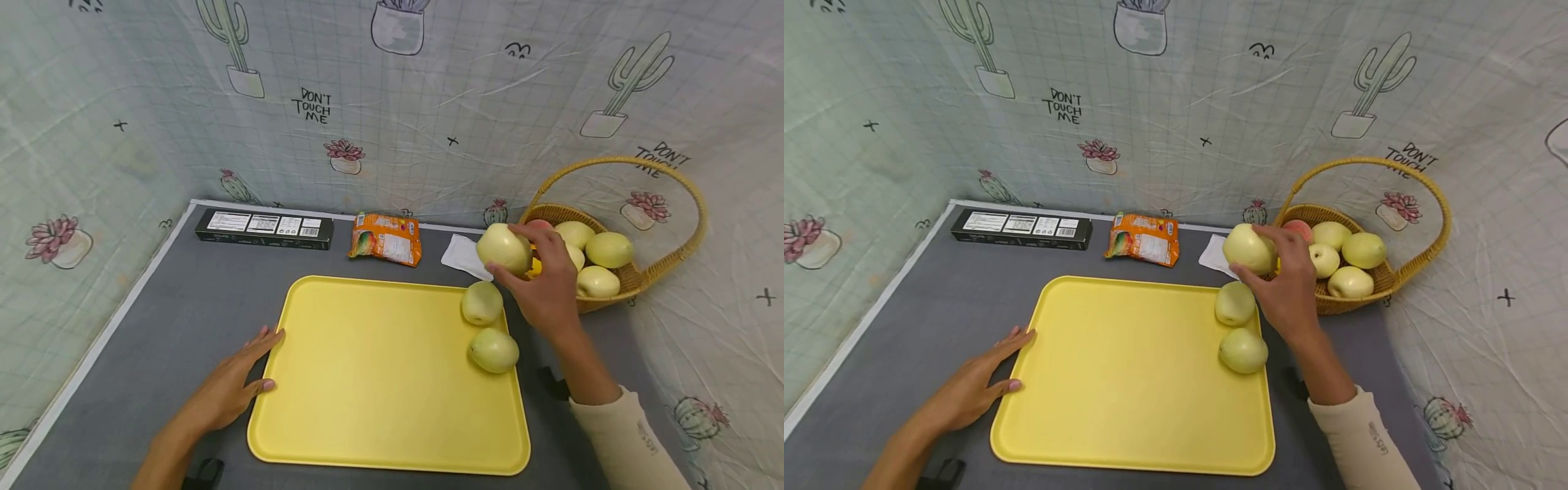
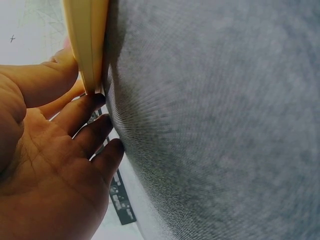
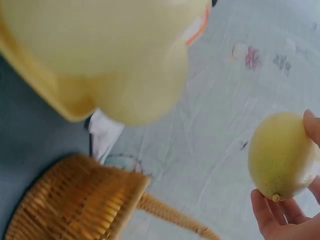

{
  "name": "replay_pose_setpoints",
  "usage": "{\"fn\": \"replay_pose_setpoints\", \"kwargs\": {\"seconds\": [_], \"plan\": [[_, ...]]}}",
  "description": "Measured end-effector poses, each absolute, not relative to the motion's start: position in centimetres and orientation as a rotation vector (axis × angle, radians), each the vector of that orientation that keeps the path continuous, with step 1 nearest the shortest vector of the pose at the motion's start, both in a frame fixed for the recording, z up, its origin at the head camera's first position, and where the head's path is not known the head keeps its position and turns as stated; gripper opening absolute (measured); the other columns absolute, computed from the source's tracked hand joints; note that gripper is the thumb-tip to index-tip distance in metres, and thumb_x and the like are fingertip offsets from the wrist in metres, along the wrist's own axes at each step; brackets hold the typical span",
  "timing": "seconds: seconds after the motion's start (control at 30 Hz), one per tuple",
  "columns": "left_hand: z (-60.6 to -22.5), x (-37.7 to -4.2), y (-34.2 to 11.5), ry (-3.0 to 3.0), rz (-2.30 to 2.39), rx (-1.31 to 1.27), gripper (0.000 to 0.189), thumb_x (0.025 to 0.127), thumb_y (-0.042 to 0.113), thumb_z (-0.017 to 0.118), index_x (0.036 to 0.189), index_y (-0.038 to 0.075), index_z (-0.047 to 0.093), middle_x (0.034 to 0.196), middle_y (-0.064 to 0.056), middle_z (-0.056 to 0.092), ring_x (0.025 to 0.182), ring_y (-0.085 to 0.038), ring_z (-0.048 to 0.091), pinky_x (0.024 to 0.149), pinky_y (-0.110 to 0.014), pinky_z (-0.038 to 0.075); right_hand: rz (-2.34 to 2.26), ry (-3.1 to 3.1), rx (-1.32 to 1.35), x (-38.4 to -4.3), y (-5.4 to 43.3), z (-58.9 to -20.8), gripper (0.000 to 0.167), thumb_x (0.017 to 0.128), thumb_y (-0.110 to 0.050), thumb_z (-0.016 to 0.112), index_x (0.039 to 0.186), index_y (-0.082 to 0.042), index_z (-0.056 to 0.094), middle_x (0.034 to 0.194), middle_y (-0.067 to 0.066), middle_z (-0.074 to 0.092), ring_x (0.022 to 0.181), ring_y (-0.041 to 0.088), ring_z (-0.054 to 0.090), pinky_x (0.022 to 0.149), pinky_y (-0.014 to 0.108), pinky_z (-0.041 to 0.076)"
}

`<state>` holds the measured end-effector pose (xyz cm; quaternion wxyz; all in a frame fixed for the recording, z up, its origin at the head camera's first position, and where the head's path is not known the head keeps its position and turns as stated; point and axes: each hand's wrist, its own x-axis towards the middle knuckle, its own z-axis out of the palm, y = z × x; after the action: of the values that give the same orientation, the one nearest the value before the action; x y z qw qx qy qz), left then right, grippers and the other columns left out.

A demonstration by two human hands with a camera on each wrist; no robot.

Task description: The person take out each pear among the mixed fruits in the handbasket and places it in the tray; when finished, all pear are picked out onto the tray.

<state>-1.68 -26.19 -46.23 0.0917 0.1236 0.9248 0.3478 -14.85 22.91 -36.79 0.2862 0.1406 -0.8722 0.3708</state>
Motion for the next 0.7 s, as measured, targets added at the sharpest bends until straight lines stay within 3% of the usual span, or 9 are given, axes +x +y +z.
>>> {"fn": "replay_pose_setpoints", "kwargs": {"seconds": [0.17,0.4,0.53,0.7], "plan": [[-46.3,-1.6,-26.2,2.747,1.037,0.374,0.087,0.090,0.013,0.082,0.166,0.014,0.039,0.172,-0.021,0.034,0.157,-0.052,0.030,0.116,-0.077,0.032,0.993,-2.373,0.438,-13.9,21.6,-37.2,0.071,0.074,-0.013,0.099,0.139,-0.013,0.069,0.133,0.015,0.067,0.118,0.030,0.061,0.089,0.030,0.046],[-46.2,-1.7,-26.2,2.740,1.025,0.357,0.088,0.091,0.013,0.081,0.167,0.014,0.038,0.172,-0.021,0.033,0.158,-0.051,0.029,0.118,-0.076,0.031,0.989,-2.478,0.516,-12.8,19.6,-37.8,0.068,0.076,-0.019,0.099,0.137,-0.014,0.069,0.132,0.013,0.066,0.115,0.026,0.062,0.085,0.036,0.053],[-46.1,-1.7,-26.1,2.738,1.027,0.355,0.087,0.091,0.013,0.081,0.166,0.013,0.038,0.172,-0.022,0.033,0.158,-0.052,0.029,0.118,-0.077,0.032,0.991,-2.543,0.544,-12.3,18.5,-38.2,0.068,0.077,-0.021,0.099,0.137,-0.016,0.068,0.132,0.012,0.064,0.116,0.027,0.061,0.088,0.048,0.054],[-46.1,-1.6,-26.1,2.735,1.032,0.351,0.086,0.091,0.012,0.081,0.166,0.013,0.039,0.172,-0.022,0.033,0.158,-0.052,0.029,0.118,-0.077,0.032,1.004,-2.654,0.547,-12.0,17.2,-38.8,0.068,0.077,-0.023,0.099,0.137,-0.018,0.067,0.133,0.013,0.062,0.118,0.031,0.061,0.093,0.053,0.058]]}}
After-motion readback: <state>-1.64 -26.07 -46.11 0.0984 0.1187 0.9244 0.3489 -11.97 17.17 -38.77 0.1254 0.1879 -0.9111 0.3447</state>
